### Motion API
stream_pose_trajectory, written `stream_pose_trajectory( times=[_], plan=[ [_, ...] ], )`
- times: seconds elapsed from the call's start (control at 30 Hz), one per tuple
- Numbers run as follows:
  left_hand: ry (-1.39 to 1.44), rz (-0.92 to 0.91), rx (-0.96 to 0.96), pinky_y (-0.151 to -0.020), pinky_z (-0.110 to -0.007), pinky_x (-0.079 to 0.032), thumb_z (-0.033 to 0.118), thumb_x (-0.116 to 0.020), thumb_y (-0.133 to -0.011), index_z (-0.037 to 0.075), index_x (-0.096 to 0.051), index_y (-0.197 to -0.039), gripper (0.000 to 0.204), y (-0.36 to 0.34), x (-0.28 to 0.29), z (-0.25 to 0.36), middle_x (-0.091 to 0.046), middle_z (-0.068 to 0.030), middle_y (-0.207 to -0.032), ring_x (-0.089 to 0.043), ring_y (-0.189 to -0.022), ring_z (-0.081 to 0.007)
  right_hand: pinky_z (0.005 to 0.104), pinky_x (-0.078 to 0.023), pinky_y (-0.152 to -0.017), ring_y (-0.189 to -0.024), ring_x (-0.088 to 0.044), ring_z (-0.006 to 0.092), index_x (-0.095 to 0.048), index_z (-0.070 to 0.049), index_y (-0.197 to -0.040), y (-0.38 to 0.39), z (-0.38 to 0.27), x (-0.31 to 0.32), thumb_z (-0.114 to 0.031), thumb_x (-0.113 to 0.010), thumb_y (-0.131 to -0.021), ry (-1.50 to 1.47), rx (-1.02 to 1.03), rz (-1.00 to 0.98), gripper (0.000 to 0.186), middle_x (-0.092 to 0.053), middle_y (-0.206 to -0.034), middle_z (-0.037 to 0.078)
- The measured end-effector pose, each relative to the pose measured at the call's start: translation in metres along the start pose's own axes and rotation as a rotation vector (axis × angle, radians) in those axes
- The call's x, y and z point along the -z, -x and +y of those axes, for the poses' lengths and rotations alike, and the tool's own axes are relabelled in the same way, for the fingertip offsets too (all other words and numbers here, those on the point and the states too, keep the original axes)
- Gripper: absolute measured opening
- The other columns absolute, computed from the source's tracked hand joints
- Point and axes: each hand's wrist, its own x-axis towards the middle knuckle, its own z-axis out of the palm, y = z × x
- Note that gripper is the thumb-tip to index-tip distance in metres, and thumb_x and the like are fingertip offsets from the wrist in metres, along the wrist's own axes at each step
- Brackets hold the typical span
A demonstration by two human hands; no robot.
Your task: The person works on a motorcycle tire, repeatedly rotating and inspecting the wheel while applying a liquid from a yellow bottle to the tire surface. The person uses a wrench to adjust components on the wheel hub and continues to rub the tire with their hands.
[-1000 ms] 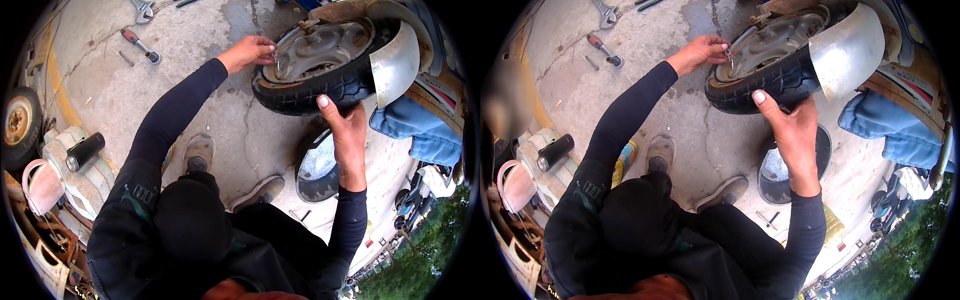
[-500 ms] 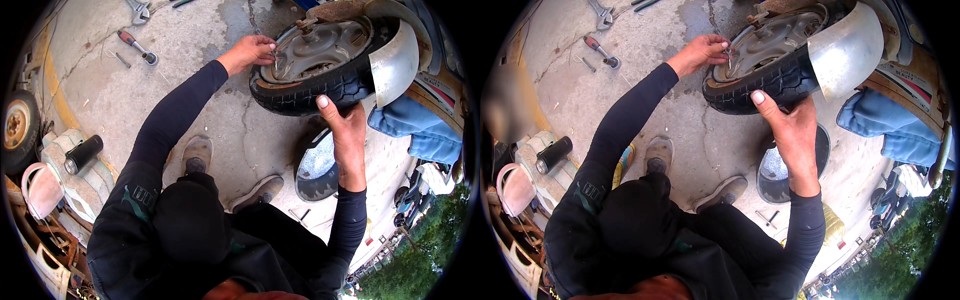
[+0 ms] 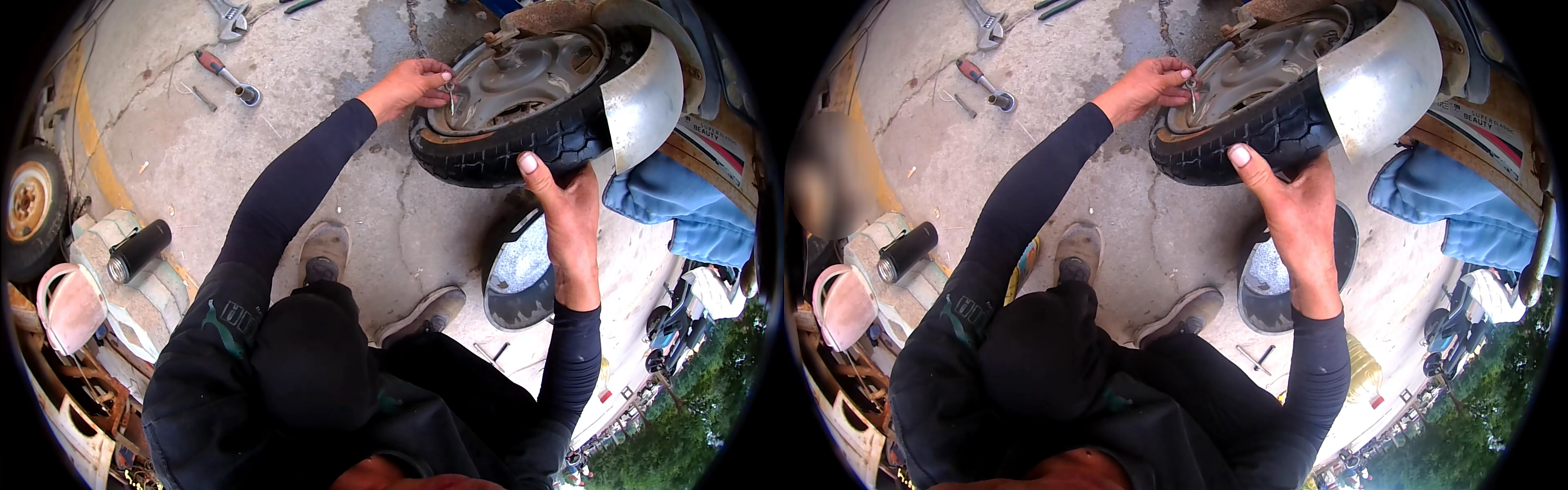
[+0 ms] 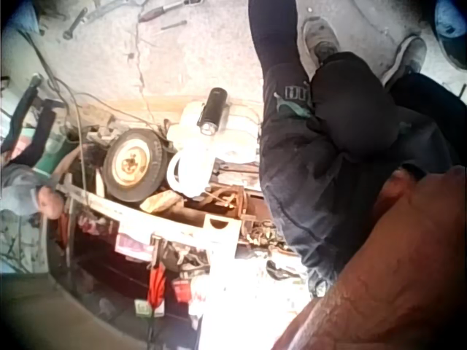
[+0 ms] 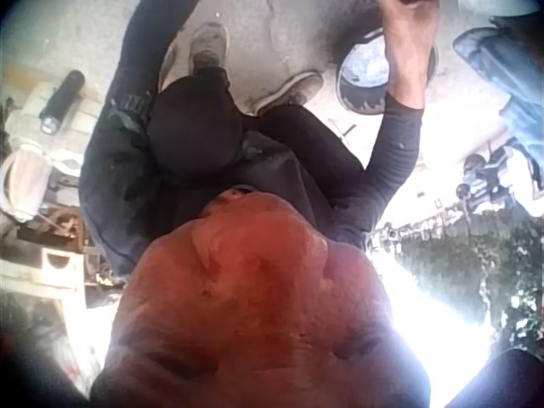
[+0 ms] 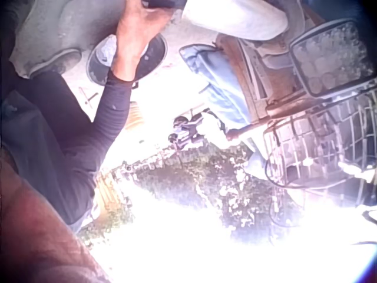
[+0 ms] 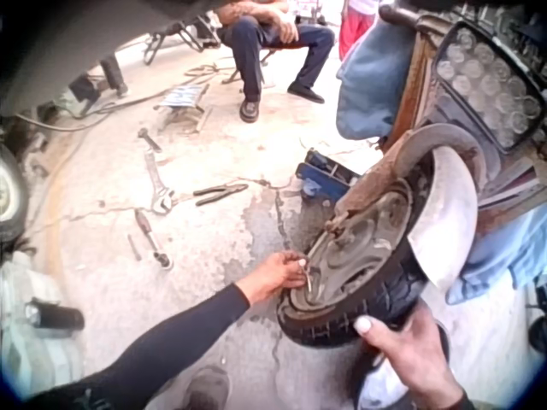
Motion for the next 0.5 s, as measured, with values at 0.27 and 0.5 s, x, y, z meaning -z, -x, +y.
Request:
stream_pose_trajectory(
  times=[0.27, 0.5],
  plan=[
    [0.01, -0.028, 0.007, -0.091, -0.032, -0.055, 0.027, -0.065, -0.097, 0.0, -0.062, -0.119, 0.034, -0.004, 0.001, -0.008, -0.067, -0.0079, -0.113, -0.067, -0.099, -0.0158, 0.0302, -0.045, -0.097, -0.104, -0.061, 0.016, -0.057, 0.003, -0.124, 0.002, 0.0, 0.0, -0.016, -0.076, -0.087, -0.04, 0.001, 0.026, 0.045, -0.067, -0.114, 0.009],
    [-0.011, 0.192, -0.048, -0.072, -0.027, -0.058, 0.022, -0.074, -0.09, -0.006, -0.063, -0.112, 0.037, 0.005, -0.012, -0.003, -0.066, -0.0077, -0.091, -0.065, -0.077, -0.0127, 0.0302, -0.044, -0.098, -0.105, -0.06, 0.0162, -0.058, 0.002, -0.123, -0.004, 0.001, 0.004, -0.018, -0.076, -0.087, 0.002, 0.012, 0.009, 0.045, -0.067, -0.115, 0.009]
  ],
)
